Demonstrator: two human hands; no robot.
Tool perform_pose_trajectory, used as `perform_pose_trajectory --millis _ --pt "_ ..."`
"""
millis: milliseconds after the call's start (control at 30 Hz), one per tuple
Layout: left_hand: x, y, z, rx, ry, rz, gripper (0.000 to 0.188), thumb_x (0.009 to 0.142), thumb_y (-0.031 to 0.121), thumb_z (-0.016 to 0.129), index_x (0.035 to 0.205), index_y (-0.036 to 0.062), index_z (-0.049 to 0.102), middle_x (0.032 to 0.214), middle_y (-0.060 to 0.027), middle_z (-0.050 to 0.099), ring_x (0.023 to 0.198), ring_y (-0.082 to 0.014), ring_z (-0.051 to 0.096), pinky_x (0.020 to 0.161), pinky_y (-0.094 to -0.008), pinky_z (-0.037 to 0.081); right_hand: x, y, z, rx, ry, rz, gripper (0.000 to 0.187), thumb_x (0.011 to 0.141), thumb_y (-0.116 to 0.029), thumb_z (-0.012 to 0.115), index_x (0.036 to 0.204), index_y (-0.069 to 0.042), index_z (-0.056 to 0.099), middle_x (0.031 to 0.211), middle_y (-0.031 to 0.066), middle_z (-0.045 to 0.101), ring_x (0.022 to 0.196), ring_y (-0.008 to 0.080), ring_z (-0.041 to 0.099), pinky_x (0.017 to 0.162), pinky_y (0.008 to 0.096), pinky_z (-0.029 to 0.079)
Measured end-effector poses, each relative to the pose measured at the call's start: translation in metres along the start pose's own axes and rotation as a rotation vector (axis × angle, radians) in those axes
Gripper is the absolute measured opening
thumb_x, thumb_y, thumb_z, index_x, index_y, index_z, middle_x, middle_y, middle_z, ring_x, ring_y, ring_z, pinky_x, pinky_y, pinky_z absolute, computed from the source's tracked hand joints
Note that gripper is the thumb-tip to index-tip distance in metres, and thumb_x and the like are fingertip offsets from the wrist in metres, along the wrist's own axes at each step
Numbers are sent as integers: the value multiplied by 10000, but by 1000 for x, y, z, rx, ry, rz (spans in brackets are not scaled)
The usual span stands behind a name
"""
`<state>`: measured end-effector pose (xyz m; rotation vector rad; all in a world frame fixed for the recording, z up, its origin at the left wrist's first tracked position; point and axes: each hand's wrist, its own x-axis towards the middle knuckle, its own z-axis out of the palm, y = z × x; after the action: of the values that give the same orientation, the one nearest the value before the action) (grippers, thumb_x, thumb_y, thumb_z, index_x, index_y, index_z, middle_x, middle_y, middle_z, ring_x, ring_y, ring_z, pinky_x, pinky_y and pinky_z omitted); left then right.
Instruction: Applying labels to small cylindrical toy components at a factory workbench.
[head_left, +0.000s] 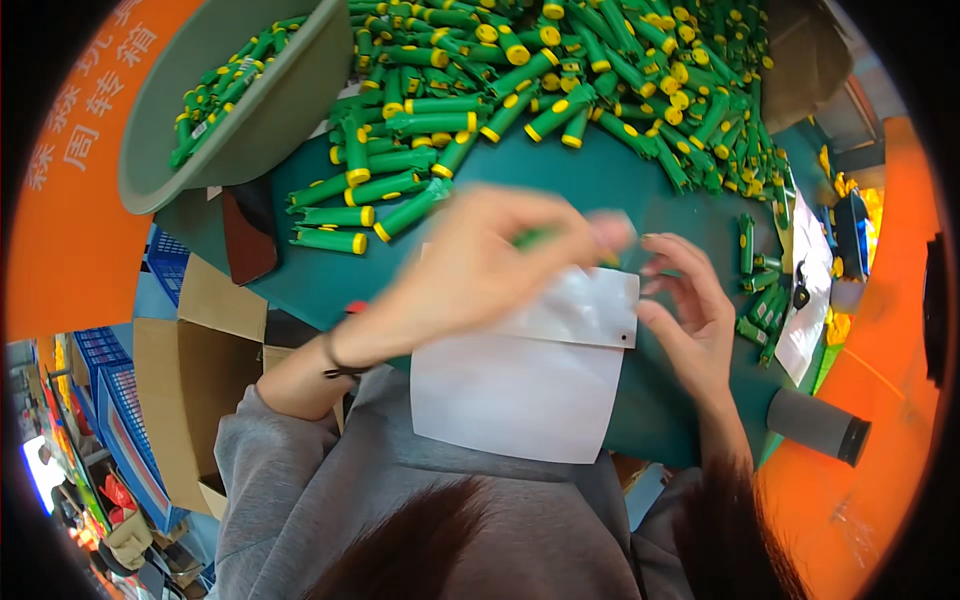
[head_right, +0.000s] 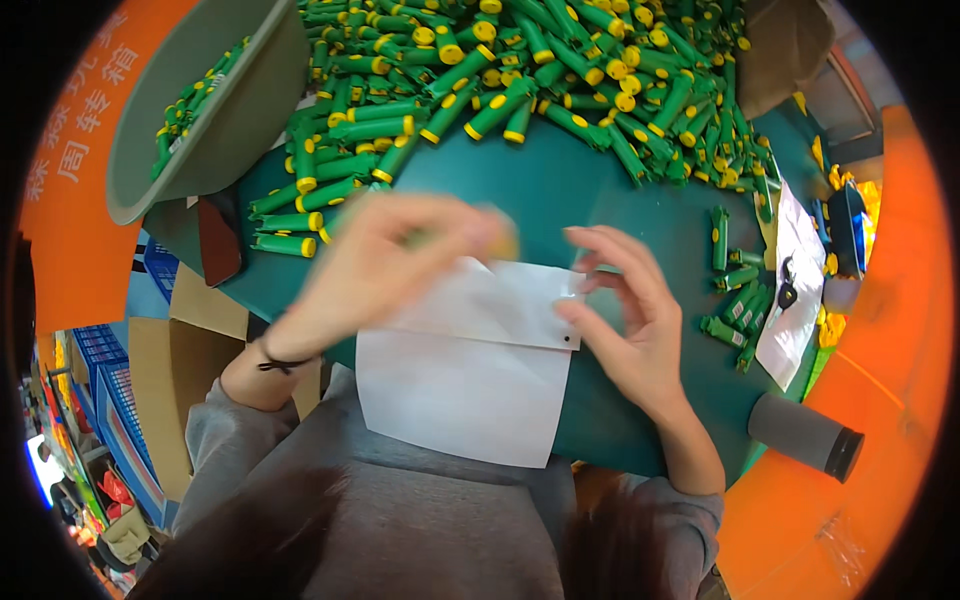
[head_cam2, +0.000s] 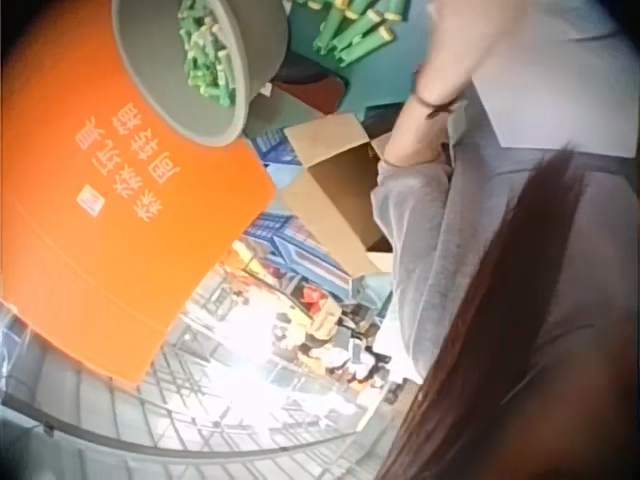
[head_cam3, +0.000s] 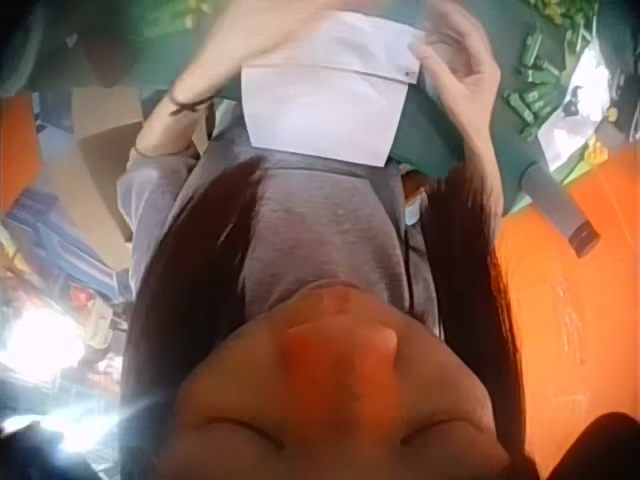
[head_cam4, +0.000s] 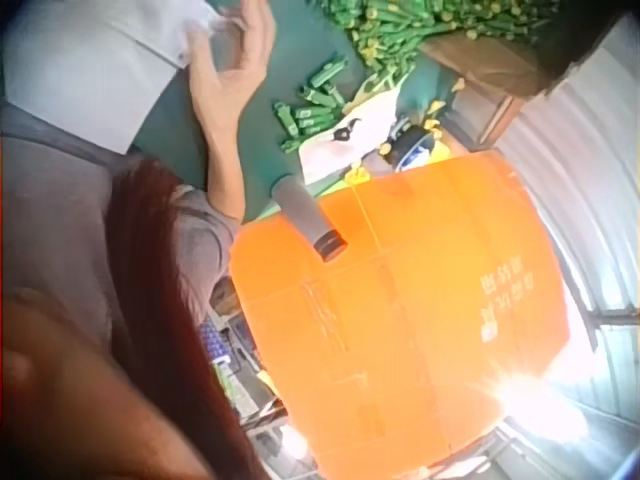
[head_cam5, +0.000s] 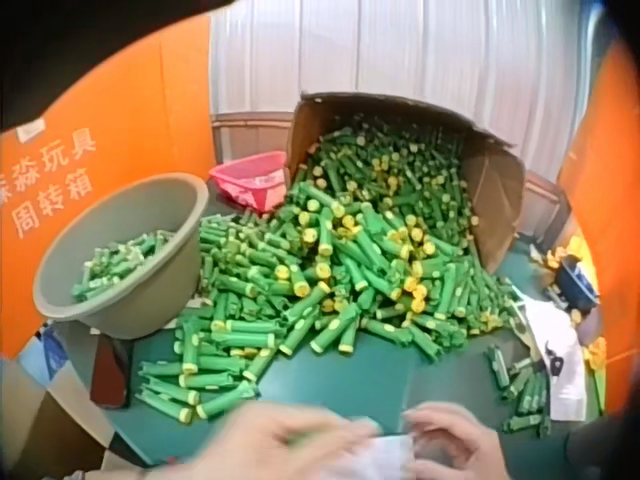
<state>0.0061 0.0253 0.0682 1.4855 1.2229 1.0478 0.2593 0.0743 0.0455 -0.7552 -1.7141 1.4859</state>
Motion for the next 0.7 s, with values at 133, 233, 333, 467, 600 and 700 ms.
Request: perform_pose_trajectory --millis 133,233,333,467,600,700 --pt "-26 22 -122 403 1056 246 297 1029 278 598 1097 42 765 915 -17 753 691 -50 542 666 -206 451 -3 4 -30 -868 49 -30 389 912 -83 703 1280 -74 578 981 60 612 874 108 532 751 246 413" --pt "-71 27 -206 1352 1243 294 371 1027 296 599 1219 -8 691 969 -63 754 806 -87 581 734 -232 472 1 -1 -17 -557 23 448 408 953 -123 687 1327 -51 540 655 1 586 599 43 481 605 211 393" --pt "-56 4 -146 1225 1094 420 241 987 201 657 1132 22 725 973 -100 741 878 -144 650 779 -279 489 -2 11 -7 -477 71 417 435 935 -105 708 1337 -55 550 705 3 620 625 33 499 619 197 406" --pt "-93 3 -60 394 419 -235 162 954 128 694 1060 11 724 829 -96 725 747 -130 664 648 -258 491 -6 27 -19 -220 -10 463 409 902 -19 713 1290 -17 582 829 -8 645 734 35 557 682 186 440" --pt "-109 -9 -34 330 279 -379 240 961 214 698 1051 -9 702 852 -126 743 701 -166 698 627 -268 511 -36 25 -15 -79 272 180 318 906 38 665 1214 0 597 963 2 627 882 49 574 802 189 440" --pt "-103 -27 -19 111 285 -304 296 923 238 743 1073 -10 682 838 -115 722 703 -196 683 672 -299 537 -56 30 -11 -98 328 82 368 912 27 662 1264 0 558 944 9 629 843 53 576 769 187 441"
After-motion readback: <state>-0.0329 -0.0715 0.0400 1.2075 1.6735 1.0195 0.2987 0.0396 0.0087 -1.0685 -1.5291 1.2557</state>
